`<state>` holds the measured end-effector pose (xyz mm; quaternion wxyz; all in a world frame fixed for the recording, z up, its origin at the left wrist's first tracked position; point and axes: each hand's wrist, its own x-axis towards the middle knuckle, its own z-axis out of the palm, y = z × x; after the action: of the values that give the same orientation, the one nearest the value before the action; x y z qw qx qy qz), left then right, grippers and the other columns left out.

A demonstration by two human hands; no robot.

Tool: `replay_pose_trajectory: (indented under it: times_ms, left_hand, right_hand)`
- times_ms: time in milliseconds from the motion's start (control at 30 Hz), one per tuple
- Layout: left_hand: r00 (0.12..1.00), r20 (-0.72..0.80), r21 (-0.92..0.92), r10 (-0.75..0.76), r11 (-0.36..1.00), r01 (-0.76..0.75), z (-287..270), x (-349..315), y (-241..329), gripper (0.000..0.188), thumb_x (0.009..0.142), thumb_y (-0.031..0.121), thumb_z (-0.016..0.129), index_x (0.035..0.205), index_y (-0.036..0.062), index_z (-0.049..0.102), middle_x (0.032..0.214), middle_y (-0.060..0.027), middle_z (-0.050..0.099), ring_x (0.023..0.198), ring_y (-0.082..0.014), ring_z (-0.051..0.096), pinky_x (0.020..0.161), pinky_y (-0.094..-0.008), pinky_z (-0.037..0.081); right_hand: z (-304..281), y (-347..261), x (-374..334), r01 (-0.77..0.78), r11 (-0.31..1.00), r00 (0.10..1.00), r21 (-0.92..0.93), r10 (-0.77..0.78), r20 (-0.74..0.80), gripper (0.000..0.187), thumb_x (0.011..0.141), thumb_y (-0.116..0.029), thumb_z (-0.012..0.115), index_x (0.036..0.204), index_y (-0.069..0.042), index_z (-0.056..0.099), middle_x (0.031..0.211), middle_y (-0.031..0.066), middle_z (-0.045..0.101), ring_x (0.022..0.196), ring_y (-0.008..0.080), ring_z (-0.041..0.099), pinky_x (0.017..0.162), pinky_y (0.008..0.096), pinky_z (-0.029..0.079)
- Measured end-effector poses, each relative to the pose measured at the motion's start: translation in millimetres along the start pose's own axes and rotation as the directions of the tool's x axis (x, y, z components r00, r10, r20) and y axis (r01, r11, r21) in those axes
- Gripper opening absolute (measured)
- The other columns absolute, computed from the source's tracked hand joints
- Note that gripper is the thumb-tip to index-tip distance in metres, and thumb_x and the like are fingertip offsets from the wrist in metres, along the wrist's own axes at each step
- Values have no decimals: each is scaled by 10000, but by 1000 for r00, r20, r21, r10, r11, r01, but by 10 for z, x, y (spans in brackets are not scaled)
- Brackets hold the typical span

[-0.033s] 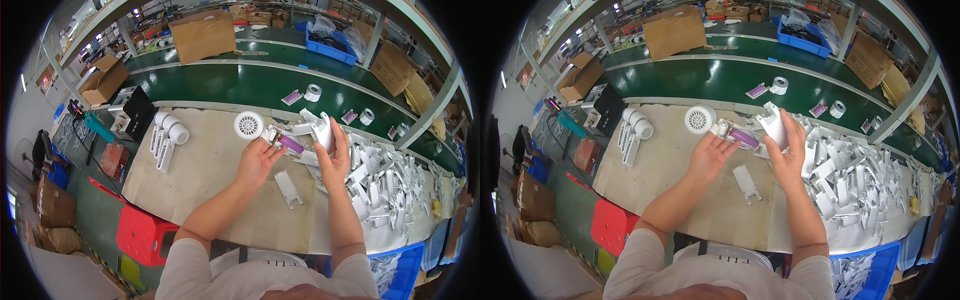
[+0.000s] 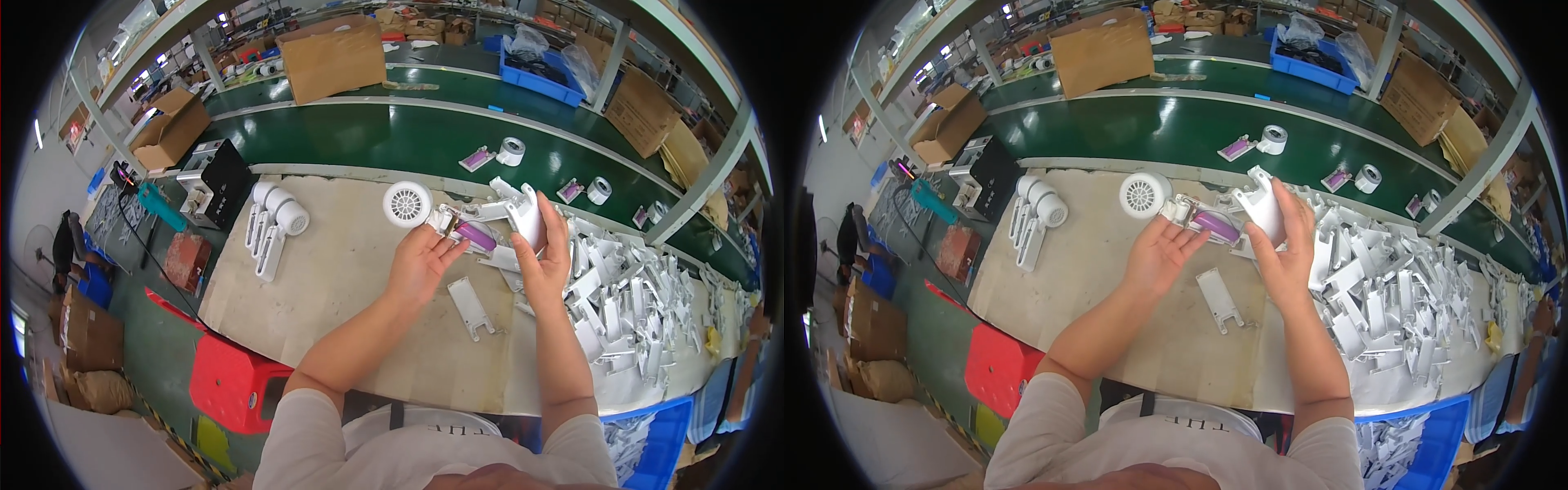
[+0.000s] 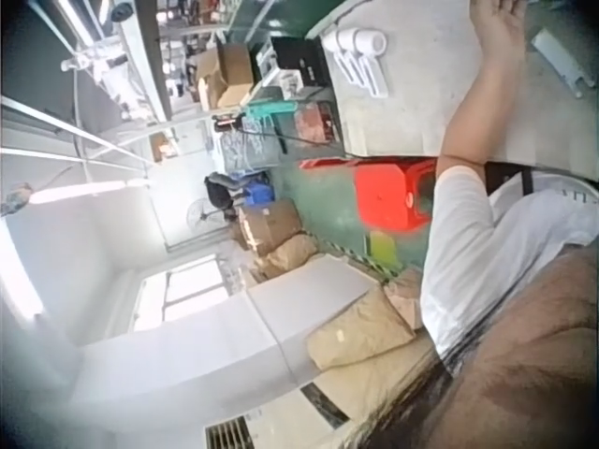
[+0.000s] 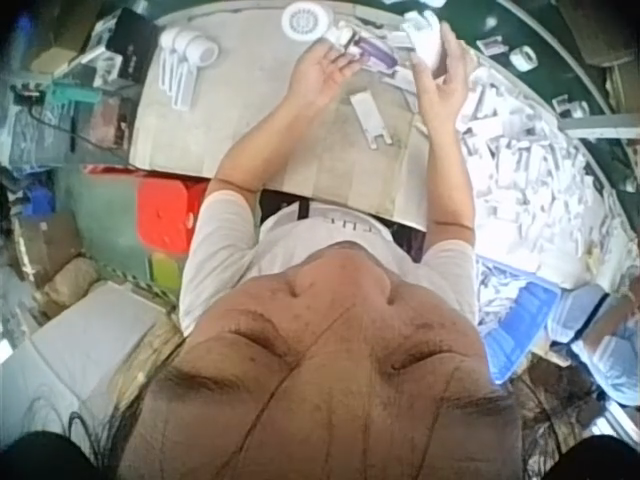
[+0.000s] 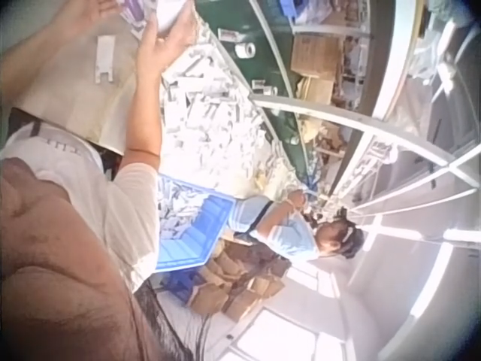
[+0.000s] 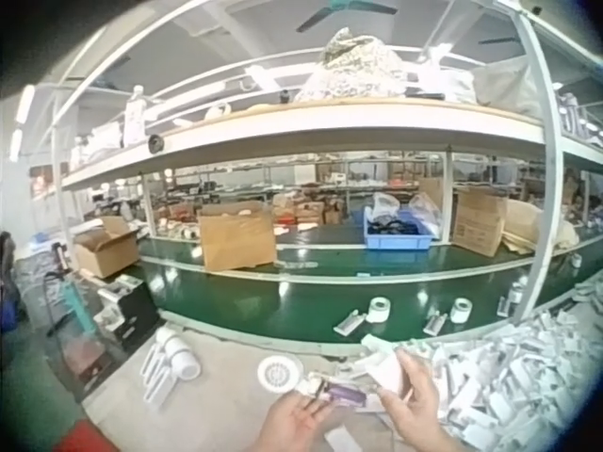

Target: The person assembles portable fans by fitting the fan head and battery assemblies into plastic handle casings, snapping the casing halves together by hand, and placing the assembled units on the table.

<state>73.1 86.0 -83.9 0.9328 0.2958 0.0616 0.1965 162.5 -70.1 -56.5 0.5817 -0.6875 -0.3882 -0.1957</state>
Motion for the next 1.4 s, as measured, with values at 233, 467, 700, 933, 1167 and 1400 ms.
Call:
replay_pose_trajectory:
  times_ms: [233, 467, 700, 933, 1167, 1400]
  left_hand:
    - [1000, -16, 4, 25, 1000, -25, -11, -3, -44, 319, 920, 183, 420, 1183, 4, 452, 1176, -115, 533, 1102, -244, 516, 972, -428, 419]
    - [991, 18, 110, 130, 985, -131, 21, -91, -173, 351, 890, 108, 436, 1212, -34, 428, 1269, -142, 473, 1154, -250, 487, 978, -403, 403]
    - [951, 70, 221, 301, 925, -310, 141, -176, -238, 301, 869, 58, 558, 1157, -14, 507, 1183, -89, 543, 1081, -191, 532, 935, -319, 433]
    - [914, 147, 249, 378, 880, -404, 161, -137, -120, 325, 844, 37, 585, 1154, 0, 496, 1148, -106, 560, 1078, -218, 539, 937, -338, 427]
    - [913, 159, 94, 375, 915, -392, 106, -178, 24, 386, 821, 44, 610, 1177, 32, 463, 1156, -101, 548, 1075, -288, 542, 969, -467, 421]
    - [927, 292, 43, 234, 965, -257, 284, -319, 149, 432, 795, 69, 647, 1182, 18, 464, 1117, -143, 573, 1048, -307, 560, 938, -472, 438]
  right_hand:
    - [102, -93, -60, 287, 932, 944, -222, -237, 229, 586, 689, -64, 690, 1240, -78, 492, 1221, 123, 532, 1178, 318, 458, 960, 398, 380]
    - [224, -179, -137, 396, 875, 900, -279, -309, 306, 597, 661, -10, 672, 1229, -72, 497, 1214, 97, 545, 1182, 309, 465, 928, 402, 411]
    - [236, -146, -153, 378, 892, 912, -249, -312, 267, 587, 667, 4, 661, 1226, -74, 500, 1213, 104, 544, 1155, 320, 487, 924, 388, 423]
    - [160, -305, -99, 370, 883, 922, -289, -311, 230, 590, 689, -27, 687, 1242, -61, 485, 1229, 129, 537, 1130, 339, 514, 897, 380, 444]
    - [157, -203, -218, -555, 727, 812, 404, 367, 455, 300, 832, -264, 651, 974, -21, 547, 846, 31, 576, 773, 73, 522, 676, 244, 439]
    - [75, -157, -197, 196, 972, 973, 130, -209, 100, 369, 697, -336, 727, 673, -27, 527, 588, 98, 519, 480, 238, 492, 462, 330, 400]
